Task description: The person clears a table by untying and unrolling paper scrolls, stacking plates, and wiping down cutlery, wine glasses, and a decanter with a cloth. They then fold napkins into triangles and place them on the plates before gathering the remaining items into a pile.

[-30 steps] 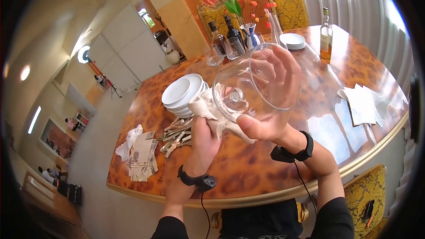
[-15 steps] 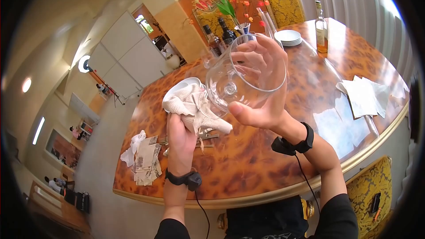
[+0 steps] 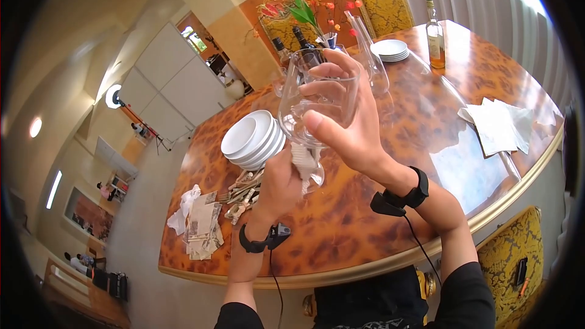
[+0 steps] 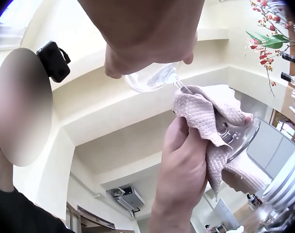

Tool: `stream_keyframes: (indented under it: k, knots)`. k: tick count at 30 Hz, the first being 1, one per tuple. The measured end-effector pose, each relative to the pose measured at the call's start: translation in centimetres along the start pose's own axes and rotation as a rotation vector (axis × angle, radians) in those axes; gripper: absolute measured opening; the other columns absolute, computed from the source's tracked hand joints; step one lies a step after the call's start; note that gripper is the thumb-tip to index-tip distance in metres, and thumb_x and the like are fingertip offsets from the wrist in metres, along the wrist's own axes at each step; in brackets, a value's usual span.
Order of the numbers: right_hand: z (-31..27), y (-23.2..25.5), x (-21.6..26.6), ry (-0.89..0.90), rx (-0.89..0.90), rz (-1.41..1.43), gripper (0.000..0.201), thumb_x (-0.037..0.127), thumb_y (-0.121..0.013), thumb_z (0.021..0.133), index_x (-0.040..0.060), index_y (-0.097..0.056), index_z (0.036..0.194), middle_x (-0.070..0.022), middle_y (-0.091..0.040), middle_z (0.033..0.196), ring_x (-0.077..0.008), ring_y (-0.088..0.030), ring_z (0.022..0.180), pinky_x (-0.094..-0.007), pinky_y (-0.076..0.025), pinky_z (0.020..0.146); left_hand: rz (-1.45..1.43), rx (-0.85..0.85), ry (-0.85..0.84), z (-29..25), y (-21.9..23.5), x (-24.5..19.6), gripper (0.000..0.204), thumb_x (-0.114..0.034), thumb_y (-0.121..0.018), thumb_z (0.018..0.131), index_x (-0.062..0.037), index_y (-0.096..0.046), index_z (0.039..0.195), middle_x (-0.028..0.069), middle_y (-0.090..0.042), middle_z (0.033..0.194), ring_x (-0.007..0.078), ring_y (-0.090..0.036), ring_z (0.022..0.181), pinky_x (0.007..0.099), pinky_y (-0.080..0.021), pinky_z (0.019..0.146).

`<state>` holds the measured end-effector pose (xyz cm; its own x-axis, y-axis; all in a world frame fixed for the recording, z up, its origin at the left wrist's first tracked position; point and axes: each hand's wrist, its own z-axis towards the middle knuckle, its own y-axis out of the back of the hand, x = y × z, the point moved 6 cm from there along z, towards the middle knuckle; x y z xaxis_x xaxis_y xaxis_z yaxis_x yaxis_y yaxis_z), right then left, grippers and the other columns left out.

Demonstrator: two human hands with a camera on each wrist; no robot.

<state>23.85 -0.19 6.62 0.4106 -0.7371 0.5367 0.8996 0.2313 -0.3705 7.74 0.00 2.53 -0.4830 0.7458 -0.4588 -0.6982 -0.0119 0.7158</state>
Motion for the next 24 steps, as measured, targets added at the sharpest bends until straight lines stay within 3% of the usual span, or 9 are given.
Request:
stream_keyframes:
  k: [1, 2, 4, 9, 12, 13, 16, 20, 24]
  knots:
    - [0.1, 0.1, 0.0, -0.008, -0.025, 0.004, 0.089, 0.030, -0.079, 0.075, 0.0010, -0.029, 0.143, -0.0161, -0.045, 0.122, -0.0241, -0.058, 0.107, -0.0378, -0.052, 0.088, -0.067, -0.220, -0.132, -0.3, 0.7, -0.6, 0.028, 0.002, -0.047, 0.090, -0.0002, -0.056, 0.117, 0.0134, -0.066, 0.099, 0.0225, -0.067, 0.085, 0.0334, -0.052, 0.076]
    - [0.4, 0.3, 0.1, -0.007, -0.024, 0.004, 0.089, 0.030, -0.079, 0.075, 0.0010, -0.029, 0.143, -0.0161, -0.045, 0.122, -0.0241, -0.058, 0.107, -0.0378, -0.052, 0.088, -0.068, -0.221, -0.133, -0.4, 0.8, 0.9, 0.028, 0.002, -0.047, 0.090, -0.0002, -0.056, 0.117, 0.0134, -0.066, 0.099, 0.0225, -0.067, 0.085, 0.0334, -0.052, 0.076]
    - [1.1, 0.7, -0.4, -0.107, 0.059, -0.134, 0.087, 0.035, -0.079, 0.075, -0.0011, -0.034, 0.140, -0.0172, -0.049, 0.119, -0.0242, -0.059, 0.106, -0.0359, -0.052, 0.087, -0.516, -0.679, 0.101, -1.5, 4.0, 6.0, 0.024, 0.000, -0.045, 0.094, -0.0034, -0.057, 0.115, 0.0066, -0.064, 0.090, 0.0152, -0.062, 0.069, 0.0287, -0.051, 0.064]
    - [1.2, 0.5, -2.6, -0.106, 0.246, -0.426, 0.090, 0.043, -0.079, 0.071, -0.0041, -0.038, 0.136, -0.0224, -0.055, 0.120, -0.0325, -0.059, 0.112, -0.0415, -0.049, 0.093, -0.704, -0.752, 0.295, -1.5, 7.4, 6.7, 0.018, -0.008, -0.040, 0.100, -0.0033, -0.055, 0.108, 0.0030, -0.056, 0.077, 0.0069, -0.044, 0.051, 0.0225, -0.033, 0.042]
    - [0.3, 0.3, -6.3, -0.222, 0.232, -0.360, 0.089, 0.043, -0.079, 0.071, -0.0044, -0.039, 0.136, -0.0240, -0.054, 0.123, -0.0330, -0.056, 0.117, -0.0422, -0.047, 0.095, -0.621, -0.618, 0.293, -2.0, 7.0, 7.0, 0.017, -0.009, -0.040, 0.100, -0.0052, -0.057, 0.098, 0.0020, -0.055, 0.073, 0.0069, -0.046, 0.052, 0.0222, -0.034, 0.042]
    - [0.1, 0.3, -7.4, -0.211, 0.294, -0.439, 0.085, 0.031, -0.080, 0.074, 0.0006, -0.034, 0.139, -0.0193, -0.048, 0.125, -0.0314, -0.056, 0.116, -0.0422, -0.050, 0.096, -0.614, -0.613, 0.290, -2.1, 6.9, 6.7, 0.022, -0.014, -0.040, 0.101, -0.0059, -0.058, 0.092, 0.0015, -0.055, 0.071, 0.0070, -0.047, 0.052, 0.0222, -0.035, 0.042]
    - [-2.1, 0.7, -8.8, -0.262, 0.306, -0.452, 0.090, 0.036, -0.080, 0.072, -0.0035, -0.033, 0.138, -0.0256, -0.047, 0.131, -0.0329, -0.053, 0.120, -0.0428, -0.048, 0.095, -0.775, -0.636, 0.327, -2.8, 6.7, 8.7, 0.026, -0.021, -0.038, 0.101, -0.0051, -0.057, 0.092, 0.0021, -0.056, 0.070, 0.0077, -0.047, 0.051, 0.0222, -0.035, 0.043]
    - [-4.9, 1.9, -9.5, -0.149, 0.373, -0.582, 0.091, 0.034, -0.081, 0.072, -0.0032, -0.030, 0.138, -0.0226, -0.047, 0.128, -0.0309, -0.053, 0.119, -0.0413, -0.050, 0.093, -1.104, -0.483, 0.367, -2.9, 4.4, 11.0, 0.032, -0.027, -0.034, 0.099, -0.0054, -0.057, 0.092, 0.0054, -0.058, 0.072, 0.0130, -0.047, 0.050, 0.0274, -0.037, 0.043]
    - [-7.2, 2.8, -9.5, -0.267, 0.325, -0.536, 0.091, 0.032, -0.080, 0.073, -0.0043, -0.028, 0.139, -0.0196, -0.047, 0.122, -0.0282, -0.053, 0.117, -0.0404, -0.048, 0.098, -1.083, -0.478, 0.372, -2.3, 2.2, 10.3, 0.037, -0.032, -0.032, 0.101, -0.0051, -0.057, 0.095, 0.0058, -0.059, 0.074, 0.0147, -0.047, 0.050, 0.0291, -0.038, 0.044]
